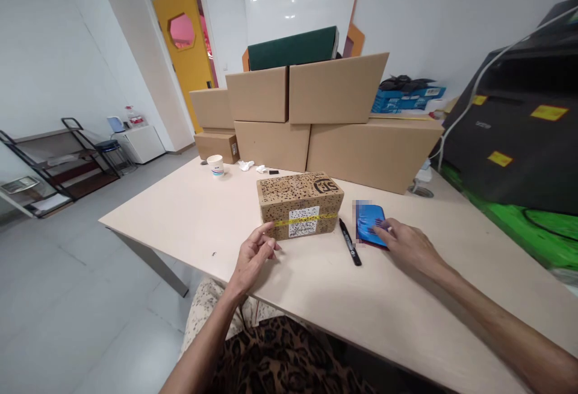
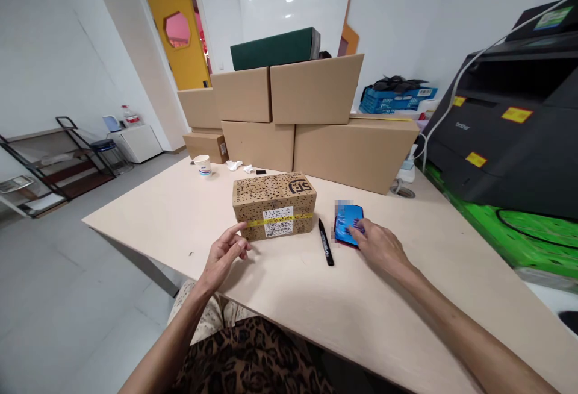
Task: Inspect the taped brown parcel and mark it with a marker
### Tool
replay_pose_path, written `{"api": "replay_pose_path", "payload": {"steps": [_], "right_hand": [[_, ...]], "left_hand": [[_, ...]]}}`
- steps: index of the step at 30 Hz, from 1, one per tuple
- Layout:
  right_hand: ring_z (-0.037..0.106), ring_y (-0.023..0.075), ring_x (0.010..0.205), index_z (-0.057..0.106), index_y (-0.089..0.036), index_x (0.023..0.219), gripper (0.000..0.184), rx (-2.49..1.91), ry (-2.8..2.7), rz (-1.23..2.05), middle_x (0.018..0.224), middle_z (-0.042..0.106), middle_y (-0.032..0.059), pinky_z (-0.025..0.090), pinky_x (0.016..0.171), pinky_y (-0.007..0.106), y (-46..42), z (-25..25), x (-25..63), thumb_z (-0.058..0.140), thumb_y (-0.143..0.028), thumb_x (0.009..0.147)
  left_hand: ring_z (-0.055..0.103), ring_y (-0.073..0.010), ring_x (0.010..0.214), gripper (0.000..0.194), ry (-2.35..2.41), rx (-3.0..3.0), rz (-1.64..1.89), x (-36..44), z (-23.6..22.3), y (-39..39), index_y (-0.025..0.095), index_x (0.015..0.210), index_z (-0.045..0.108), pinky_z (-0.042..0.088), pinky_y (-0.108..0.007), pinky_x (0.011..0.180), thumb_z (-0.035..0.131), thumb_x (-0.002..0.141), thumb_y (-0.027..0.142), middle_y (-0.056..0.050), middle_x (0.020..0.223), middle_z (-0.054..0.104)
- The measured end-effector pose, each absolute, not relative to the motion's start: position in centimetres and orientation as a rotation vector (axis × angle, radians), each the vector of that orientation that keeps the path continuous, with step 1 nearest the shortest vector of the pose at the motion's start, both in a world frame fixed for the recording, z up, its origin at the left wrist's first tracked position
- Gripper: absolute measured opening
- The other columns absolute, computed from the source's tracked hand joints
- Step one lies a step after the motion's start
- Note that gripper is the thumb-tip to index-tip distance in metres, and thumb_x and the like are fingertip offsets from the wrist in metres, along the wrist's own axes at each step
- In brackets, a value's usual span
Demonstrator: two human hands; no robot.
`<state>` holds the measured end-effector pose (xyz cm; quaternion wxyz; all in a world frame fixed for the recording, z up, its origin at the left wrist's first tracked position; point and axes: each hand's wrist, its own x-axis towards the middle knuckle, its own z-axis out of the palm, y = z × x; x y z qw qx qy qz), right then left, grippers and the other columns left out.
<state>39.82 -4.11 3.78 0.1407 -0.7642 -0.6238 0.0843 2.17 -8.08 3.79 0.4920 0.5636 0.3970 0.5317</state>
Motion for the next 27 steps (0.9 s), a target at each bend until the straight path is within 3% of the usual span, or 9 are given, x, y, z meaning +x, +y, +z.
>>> {"api": "replay_pose_path", "payload": {"steps": [2, 4, 7, 10, 16, 19, 22, 27], "right_hand": [[0.074, 0.0332, 0.094, 0.07, -0.021, 0.098, 0.044, -2.227, -1.912, 0.267, 0.096, 0.078, 0.0152, 0.043, 0.07, 0.034, -4.8, 4.7, 37.7, 0.041, -0.053, 0.105], [0.075, 0.034, 0.094, 0.07, -0.02, 0.105, 0.044, -2.235, -2.028, 0.291, 0.099, 0.079, 0.0166, 0.041, 0.07, 0.035, -5.3, 5.4, 35.5, 0.043, -0.054, 0.104], [0.075, 0.0337, 0.098, 0.065, -0.015, 0.124, 0.034, -2.189, -2.21, 0.339, 0.107, 0.079, 0.019, 0.04, 0.07, 0.034, -5.2, 5.7, 33.0, 0.05, -0.034, 0.102], [0.075, 0.0339, 0.099, 0.057, -0.009, 0.137, 0.04, -2.169, -2.223, 0.292, 0.11, 0.078, 0.0225, 0.04, 0.072, 0.035, -4.0, 5.5, 32.4, 0.045, -0.019, 0.1], [0.074, 0.0334, 0.102, 0.061, -0.011, 0.132, 0.038, -2.241, -2.022, 0.183, 0.113, 0.078, 0.0228, 0.042, 0.073, 0.035, -0.5, 6.1, 33.8, 0.041, -0.029, 0.105], [0.073, 0.0302, 0.104, 0.067, -0.012, 0.126, 0.038, -2.058, -1.984, 0.229, 0.111, 0.079, 0.0189, 0.045, 0.079, 0.033, 0.1, 6.5, 33.4, 0.041, -0.028, 0.103], [0.074, 0.0285, 0.099, 0.071, -0.012, 0.119, 0.039, -1.817, -2.001, 0.406, 0.11, 0.08, 0.0169, 0.048, 0.08, 0.032, 0.0, 6.4, 32.1, 0.044, -0.015, 0.091], [0.073, 0.0279, 0.099, 0.071, -0.012, 0.123, 0.05, -1.394, -1.783, 0.808, 0.111, 0.081, 0.0145, 0.053, 0.088, 0.037, -1.0, 6.2, 30.6, 0.05, -0.017, 0.078]], "left_hand": [[0.06, -0.0133, 0.067, 0.07, 0.971, 1.364, 1.293, 2.1, 3.7, -8.1, 0.014, 0.138, 0.065, 0.049, -0.027, 0.066, 0.077, 0.086, 0.058, -0.003, 0.081, 0.071], [0.06, -0.0134, 0.067, 0.069, 0.971, 1.365, 1.293, 1.9, 3.7, -8.1, 0.014, 0.138, 0.066, 0.049, -0.027, 0.066, 0.077, 0.086, 0.059, -0.003, 0.081, 0.07], [0.06, -0.0131, 0.067, 0.065, 0.972, 1.37, 1.298, 1.6, 3.7, -8.1, 0.015, 0.136, 0.067, 0.051, -0.027, 0.067, 0.076, 0.087, 0.057, -0.002, 0.08, 0.069], [0.06, -0.0129, 0.067, 0.061, 0.971, 1.374, 1.314, 1.3, 3.7, -8.1, 0.016, 0.135, 0.067, 0.051, -0.027, 0.067, 0.076, 0.088, 0.054, -0.001, 0.079, 0.069], [0.061, -0.0132, 0.07, 0.057, 1.066, 1.333, 1.489, 0.5, 2.6, -7.3, 0.017, 0.13, 0.069, 0.052, -0.028, 0.07, 0.076, 0.088, 0.055, -0.003, 0.086, 0.071], [0.068, -0.0195, 0.096, 0.058, 1.228, 1.273, 1.651, 0.4, 2.2, -6.3, 0.019, 0.132, 0.068, 0.055, -0.032, 0.087, 0.075, 0.089, 0.056, -0.009, 0.11, 0.074], [0.06, -0.0279, 0.134, 0.063, 1.23, 1.344, 1.582, 0.9, 2.3, -5.5, 0.019, 0.143, 0.062, 0.049, -0.041, 0.11, 0.069, 0.094, 0.057, -0.016, 0.143, 0.066], [0.049, -0.0311, 0.149, 0.068, 1.096, 1.523, 1.453, 1.7, 3.6, -5.6, 0.019, 0.155, 0.053, 0.039, -0.046, 0.124, 0.062, 0.099, 0.057, -0.017, 0.155, 0.059]]}}
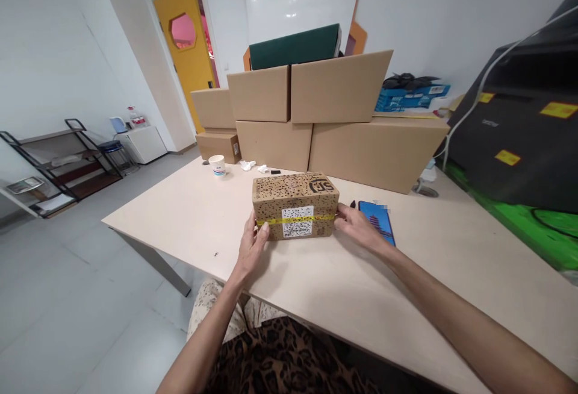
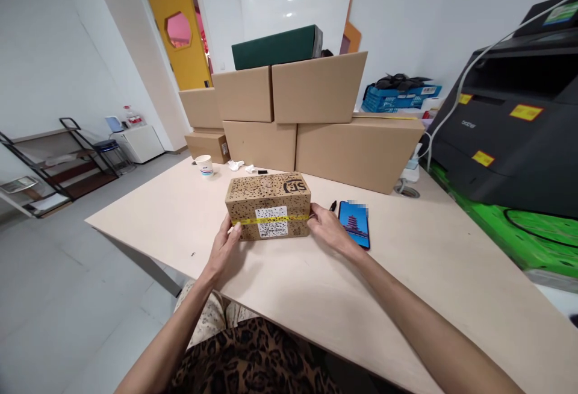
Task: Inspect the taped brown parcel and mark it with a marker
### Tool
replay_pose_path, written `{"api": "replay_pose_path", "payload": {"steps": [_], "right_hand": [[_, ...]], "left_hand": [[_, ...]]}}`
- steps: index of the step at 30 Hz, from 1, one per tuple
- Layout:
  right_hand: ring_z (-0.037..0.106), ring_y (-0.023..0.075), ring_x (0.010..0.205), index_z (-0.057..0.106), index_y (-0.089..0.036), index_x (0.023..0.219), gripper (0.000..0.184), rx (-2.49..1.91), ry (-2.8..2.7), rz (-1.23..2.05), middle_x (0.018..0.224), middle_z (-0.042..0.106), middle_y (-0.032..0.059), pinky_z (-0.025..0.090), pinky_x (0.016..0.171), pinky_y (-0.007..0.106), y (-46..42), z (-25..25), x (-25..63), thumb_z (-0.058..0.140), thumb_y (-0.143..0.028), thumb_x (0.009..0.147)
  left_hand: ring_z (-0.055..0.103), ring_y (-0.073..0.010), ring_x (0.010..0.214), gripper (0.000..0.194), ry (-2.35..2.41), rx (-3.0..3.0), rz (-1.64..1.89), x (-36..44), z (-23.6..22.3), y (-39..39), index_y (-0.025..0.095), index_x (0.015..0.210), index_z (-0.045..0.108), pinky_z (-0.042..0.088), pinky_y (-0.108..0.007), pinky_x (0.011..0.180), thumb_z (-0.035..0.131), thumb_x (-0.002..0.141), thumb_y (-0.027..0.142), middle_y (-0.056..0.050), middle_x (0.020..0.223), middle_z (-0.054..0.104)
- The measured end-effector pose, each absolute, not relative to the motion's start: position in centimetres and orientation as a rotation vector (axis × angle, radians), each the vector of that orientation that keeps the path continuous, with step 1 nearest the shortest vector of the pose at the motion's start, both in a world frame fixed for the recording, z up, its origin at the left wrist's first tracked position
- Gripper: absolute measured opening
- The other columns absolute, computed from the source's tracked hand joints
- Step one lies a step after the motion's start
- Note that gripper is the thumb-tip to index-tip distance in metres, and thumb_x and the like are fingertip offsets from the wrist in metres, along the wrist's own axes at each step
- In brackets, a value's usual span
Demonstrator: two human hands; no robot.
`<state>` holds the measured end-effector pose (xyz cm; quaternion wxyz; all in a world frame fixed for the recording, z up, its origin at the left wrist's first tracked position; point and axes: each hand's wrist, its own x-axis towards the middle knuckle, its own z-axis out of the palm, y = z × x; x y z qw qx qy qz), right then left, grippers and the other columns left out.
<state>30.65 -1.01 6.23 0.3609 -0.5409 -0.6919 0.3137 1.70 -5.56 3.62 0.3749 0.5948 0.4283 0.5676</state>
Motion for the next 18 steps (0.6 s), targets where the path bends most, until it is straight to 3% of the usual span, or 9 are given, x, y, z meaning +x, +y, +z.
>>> {"api": "replay_pose_path", "payload": {"steps": [4, 9, 14, 18], "right_hand": [[0.073, 0.0249, 0.087, 0.067, -0.014, 0.132, 0.054, -1.217, -1.416, 0.989, 0.102, 0.082, 0.0116, 0.054, 0.077, 0.036, -1.6, 7.6, 30.8, 0.062, -0.034, 0.082], [0.073, 0.0219, 0.084, 0.072, -0.021, 0.123, 0.052, -1.057, -1.161, 1.093, 0.101, 0.082, 0.0094, 0.05, 0.067, 0.032, -1.2, 9.0, 30.1, 0.075, -0.05, 0.08], [0.073, 0.022, 0.088, 0.072, -0.022, 0.12, 0.046, -1.06, -1.207, 1.152, 0.11, 0.082, 0.0093, 0.053, 0.067, 0.031, 0.4, 7.5, 29.7, 0.075, -0.045, 0.08], [0.071, 0.0279, 0.11, 0.073, -0.021, 0.122, 0.037, -1.276, -1.705, 0.813, 0.122, 0.078, 0.0125, 0.056, 0.091, 0.041, 1.8, 5.2, 31.4, 0.061, -0.024, 0.087]], "left_hand": [[0.05, -0.0333, 0.149, 0.081, 1.199, 1.495, 1.486, 1.0, 5.4, -5.8, 0.021, 0.163, 0.042, 0.043, -0.048, 0.122, 0.062, 0.096, 0.063, -0.015, 0.164, 0.05], [0.045, -0.0349, 0.155, 0.098, 1.233, 1.374, 1.575, -0.1, 7.8, -5.1, 0.019, 0.168, 0.031, 0.043, -0.046, 0.123, 0.064, 0.092, 0.072, -0.018, 0.165, 0.05], [0.045, -0.0351, 0.155, 0.098, 1.213, 1.329, 1.591, -0.5, 7.9, -4.2, 0.023, 0.167, 0.033, 0.041, -0.048, 0.124, 0.067, 0.09, 0.071, -0.019, 0.164, 0.05], [0.046, -0.0365, 0.154, 0.098, 1.252, 1.282, 1.57, -0.9, 5.7, -3.6, 0.023, 0.166, 0.034, 0.042, -0.052, 0.123, 0.068, 0.089, 0.071, -0.022, 0.167, 0.045]]}}
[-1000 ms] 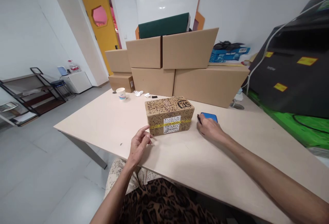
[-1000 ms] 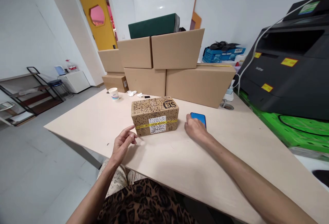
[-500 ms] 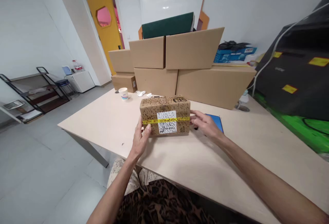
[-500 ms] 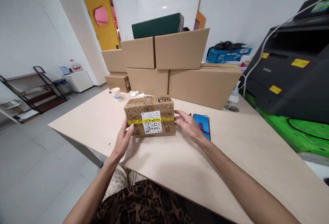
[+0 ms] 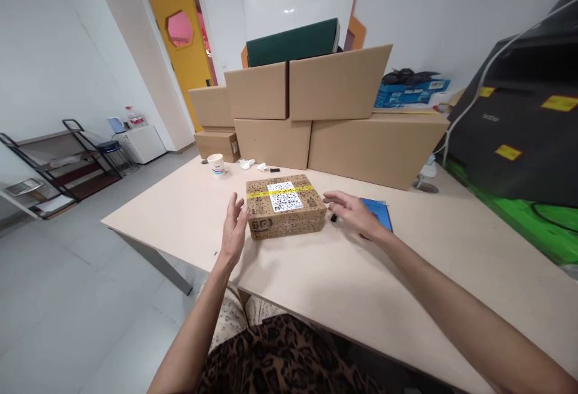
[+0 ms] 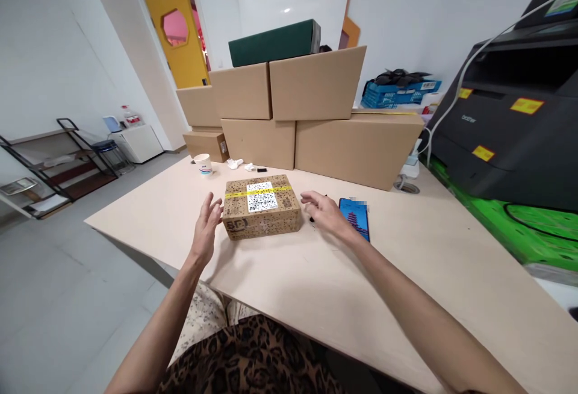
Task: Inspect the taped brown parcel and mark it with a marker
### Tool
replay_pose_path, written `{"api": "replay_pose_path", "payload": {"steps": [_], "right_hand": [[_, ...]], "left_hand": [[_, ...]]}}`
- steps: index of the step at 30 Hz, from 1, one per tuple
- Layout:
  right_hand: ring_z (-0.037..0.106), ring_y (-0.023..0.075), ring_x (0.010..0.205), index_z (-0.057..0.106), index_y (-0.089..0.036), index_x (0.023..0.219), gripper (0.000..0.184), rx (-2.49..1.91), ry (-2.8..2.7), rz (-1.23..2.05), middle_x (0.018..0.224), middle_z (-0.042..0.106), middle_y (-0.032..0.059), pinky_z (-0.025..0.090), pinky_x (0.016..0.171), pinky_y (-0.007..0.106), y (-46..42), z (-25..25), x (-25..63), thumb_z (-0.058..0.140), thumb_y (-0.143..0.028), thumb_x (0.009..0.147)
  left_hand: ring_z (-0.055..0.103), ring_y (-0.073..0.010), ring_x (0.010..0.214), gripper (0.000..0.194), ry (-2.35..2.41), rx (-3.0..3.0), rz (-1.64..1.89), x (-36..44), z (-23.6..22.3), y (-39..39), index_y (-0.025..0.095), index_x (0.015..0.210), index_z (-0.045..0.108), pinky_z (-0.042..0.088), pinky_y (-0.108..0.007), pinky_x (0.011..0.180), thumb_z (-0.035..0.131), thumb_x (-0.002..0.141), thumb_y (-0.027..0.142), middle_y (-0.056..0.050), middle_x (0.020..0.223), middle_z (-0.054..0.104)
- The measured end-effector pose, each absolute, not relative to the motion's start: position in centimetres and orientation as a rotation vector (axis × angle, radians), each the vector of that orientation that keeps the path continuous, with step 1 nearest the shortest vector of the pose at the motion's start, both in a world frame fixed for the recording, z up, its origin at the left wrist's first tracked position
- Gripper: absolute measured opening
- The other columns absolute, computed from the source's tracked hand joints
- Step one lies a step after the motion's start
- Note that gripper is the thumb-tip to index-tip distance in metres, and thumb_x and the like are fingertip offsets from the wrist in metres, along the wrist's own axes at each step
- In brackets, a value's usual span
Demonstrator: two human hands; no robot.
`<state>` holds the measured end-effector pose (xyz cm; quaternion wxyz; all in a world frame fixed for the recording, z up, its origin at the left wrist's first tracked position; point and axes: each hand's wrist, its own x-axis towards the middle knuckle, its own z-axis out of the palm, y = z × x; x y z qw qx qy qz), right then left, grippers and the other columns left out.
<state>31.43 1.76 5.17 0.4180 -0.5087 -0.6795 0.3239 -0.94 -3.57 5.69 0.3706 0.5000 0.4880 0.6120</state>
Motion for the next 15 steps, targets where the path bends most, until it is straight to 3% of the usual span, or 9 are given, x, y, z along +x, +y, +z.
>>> {"api": "replay_pose_path", "payload": {"steps": [3, 6, 11, 15], "right_hand": [[0.065, 0.0303, 0.123, 0.076, -0.019, 0.119, 0.041, -1.461, -2.219, 0.375, 0.129, 0.075, 0.0165, 0.047, 0.107, 0.045, 2.1, 3.8, 32.6, 0.055, -0.008, 0.085], [0.063, 0.0283, 0.122, 0.076, -0.02, 0.119, 0.042, -1.59, -2.516, 0.109, 0.129, 0.073, 0.0159, 0.046, 0.105, 0.041, 2.1, 3.1, 32.9, 0.051, -0.003, 0.09], [0.066, 0.0289, 0.112, 0.075, -0.013, 0.111, 0.04, -1.757, -2.573, -0.009, 0.122, 0.074, 0.0199, 0.046, 0.095, 0.038, 2.0, 3.6, 33.6, 0.042, 0.0, 0.094], [0.066, 0.0324, 0.114, 0.077, -0.013, 0.102, 0.039, -1.79, -2.567, -0.022, 0.118, 0.076, 0.0197, 0.047, 0.091, 0.038, 1.8, 4.1, 34.6, 0.043, 0.002, 0.09]], "left_hand": [[0.044, -0.0363, 0.155, 0.097, 1.275, 1.24, 1.544, -1.1, 4.0, -3.3, 0.021, 0.165, 0.035, 0.04, -0.053, 0.125, 0.068, 0.089, 0.071, -0.023, 0.167, 0.044], [0.046, -0.0356, 0.154, 0.095, 1.261, 1.18, 1.529, -0.9, 2.9, -3.3, 0.021, 0.164, 0.037, 0.041, -0.051, 0.125, 0.067, 0.09, 0.071, -0.022, 0.166, 0.045], [0.05, -0.0333, 0.152, 0.094, 1.183, 1.183, 1.493, -0.7, 2.4, -3.5, 0.019, 0.163, 0.036, 0.042, -0.046, 0.124, 0.064, 0.092, 0.072, -0.02, 0.166, 0.047], [0.044, -0.0346, 0.155, 0.09, 1.225, 1.234, 1.503, -0.8, 2.1, -3.6, 0.018, 0.16, 0.042, 0.038, -0.048, 0.127, 0.061, 0.092, 0.074, -0.019, 0.168, 0.044]]}}
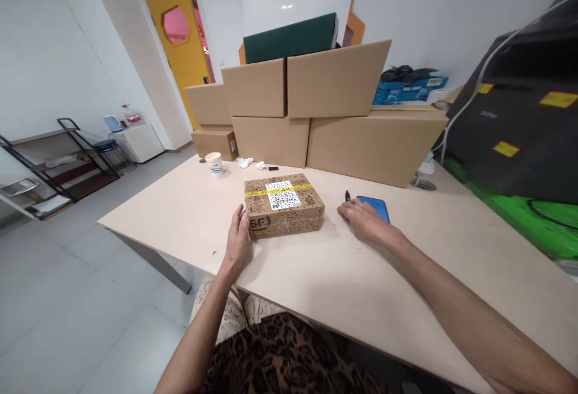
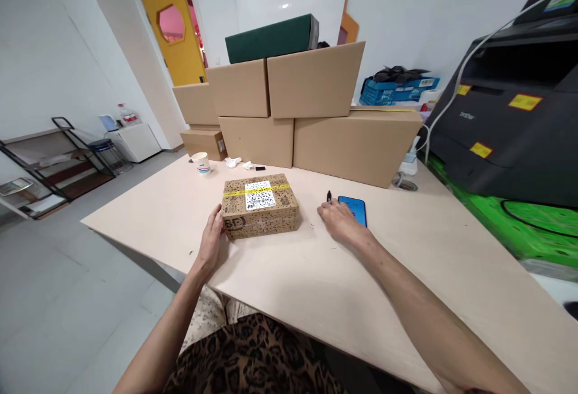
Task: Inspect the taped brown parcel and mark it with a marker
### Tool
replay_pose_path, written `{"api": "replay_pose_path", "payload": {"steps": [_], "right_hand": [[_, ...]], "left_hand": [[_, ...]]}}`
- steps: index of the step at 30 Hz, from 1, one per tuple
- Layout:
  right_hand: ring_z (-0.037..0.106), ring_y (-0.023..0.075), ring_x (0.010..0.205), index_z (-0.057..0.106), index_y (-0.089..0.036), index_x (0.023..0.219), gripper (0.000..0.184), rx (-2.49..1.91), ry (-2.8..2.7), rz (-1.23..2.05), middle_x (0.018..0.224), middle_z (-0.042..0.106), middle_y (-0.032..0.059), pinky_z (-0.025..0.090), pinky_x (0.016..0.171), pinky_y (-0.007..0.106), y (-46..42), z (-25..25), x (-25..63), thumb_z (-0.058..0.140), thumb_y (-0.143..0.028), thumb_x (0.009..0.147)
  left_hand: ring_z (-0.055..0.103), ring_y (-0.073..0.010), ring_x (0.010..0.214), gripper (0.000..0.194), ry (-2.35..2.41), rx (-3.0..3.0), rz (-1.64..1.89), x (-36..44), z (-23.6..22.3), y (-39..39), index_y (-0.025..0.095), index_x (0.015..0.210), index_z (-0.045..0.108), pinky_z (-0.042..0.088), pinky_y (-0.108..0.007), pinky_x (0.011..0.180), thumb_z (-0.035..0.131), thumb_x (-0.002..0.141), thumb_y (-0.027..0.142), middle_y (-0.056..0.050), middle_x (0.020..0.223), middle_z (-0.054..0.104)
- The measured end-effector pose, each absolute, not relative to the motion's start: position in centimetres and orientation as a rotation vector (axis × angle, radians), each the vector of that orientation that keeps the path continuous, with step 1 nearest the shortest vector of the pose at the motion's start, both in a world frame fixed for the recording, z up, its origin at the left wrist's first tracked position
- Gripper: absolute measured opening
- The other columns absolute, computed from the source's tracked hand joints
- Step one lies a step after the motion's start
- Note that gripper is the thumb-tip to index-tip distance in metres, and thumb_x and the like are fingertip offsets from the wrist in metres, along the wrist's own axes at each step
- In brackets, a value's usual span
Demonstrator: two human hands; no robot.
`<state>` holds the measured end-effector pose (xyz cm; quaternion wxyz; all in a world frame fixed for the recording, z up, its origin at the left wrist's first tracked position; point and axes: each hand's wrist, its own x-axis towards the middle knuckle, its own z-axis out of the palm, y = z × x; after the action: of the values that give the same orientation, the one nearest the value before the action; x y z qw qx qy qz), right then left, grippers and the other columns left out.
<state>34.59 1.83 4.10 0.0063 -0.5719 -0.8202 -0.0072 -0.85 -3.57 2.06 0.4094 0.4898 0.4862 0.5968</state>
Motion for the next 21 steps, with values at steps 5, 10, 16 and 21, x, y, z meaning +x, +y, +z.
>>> {"api": "replay_pose_path", "payload": {"steps": [5, 10, 16, 21], "right_hand": [[0.068, 0.0308, 0.122, 0.077, -0.014, 0.119, 0.05, -1.432, -2.381, 0.261, 0.129, 0.076, 0.0173, 0.05, 0.107, 0.041, 1.8, 4.4, 32.7, 0.045, -0.001, 0.082], [0.071, 0.0292, 0.119, 0.074, -0.02, 0.132, 0.063, -1.097, -2.148, 0.725, 0.128, 0.079, 0.009, 0.055, 0.106, 0.044, 0.6, 5.3, 30.1, 0.048, -0.01, 0.075], [0.066, 0.0297, 0.132, 0.07, -0.025, 0.137, 0.05, -0.865, -1.632, 0.937, 0.139, 0.074, 0.0089, 0.05, 0.113, 0.049, -0.8, 7.6, 30.2, 0.063, -0.033, 0.089], [0.062, 0.0302, 0.137, 0.063, -0.028, 0.144, 0.053, -0.856, -1.427, 0.909, 0.144, 0.07, 0.0111, 0.05, 0.11, 0.05, -1.5, 9.2, 29.7, 0.058, -0.052, 0.097]], "left_hand": [[0.044, -0.0337, 0.155, 0.082, 1.165, 1.481, 1.392, -0.6, 2.0, -4.1, 0.019, 0.158, 0.045, 0.033, -0.049, 0.13, 0.061, 0.095, 0.069, -0.018, 0.164, 0.05], [0.047, -0.0364, 0.152, 0.094, 1.158, 1.546, 1.396, -0.5, 2.5, -5.2, 0.021, 0.165, 0.033, 0.035, -0.053, 0.128, 0.073, 0.09, 0.059, -0.018, 0.163, 0.05], [0.035, -0.0379, 0.16, 0.116, 1.13, 1.427, 1.567, -1.1, 4.9, -6.5, 0.026, 0.172, 0.006, 0.027, -0.057, 0.131, 0.076, 0.086, 0.062, -0.019, 0.172, 0.037], [0.042, -0.0332, 0.157, 0.112, 1.02, 1.439, 1.662, -1.2, 7.3, -6.2, 0.026, 0.172, 0.004, 0.03, -0.052, 0.13, 0.069, 0.09, 0.067, -0.017, 0.164, 0.05]]}}
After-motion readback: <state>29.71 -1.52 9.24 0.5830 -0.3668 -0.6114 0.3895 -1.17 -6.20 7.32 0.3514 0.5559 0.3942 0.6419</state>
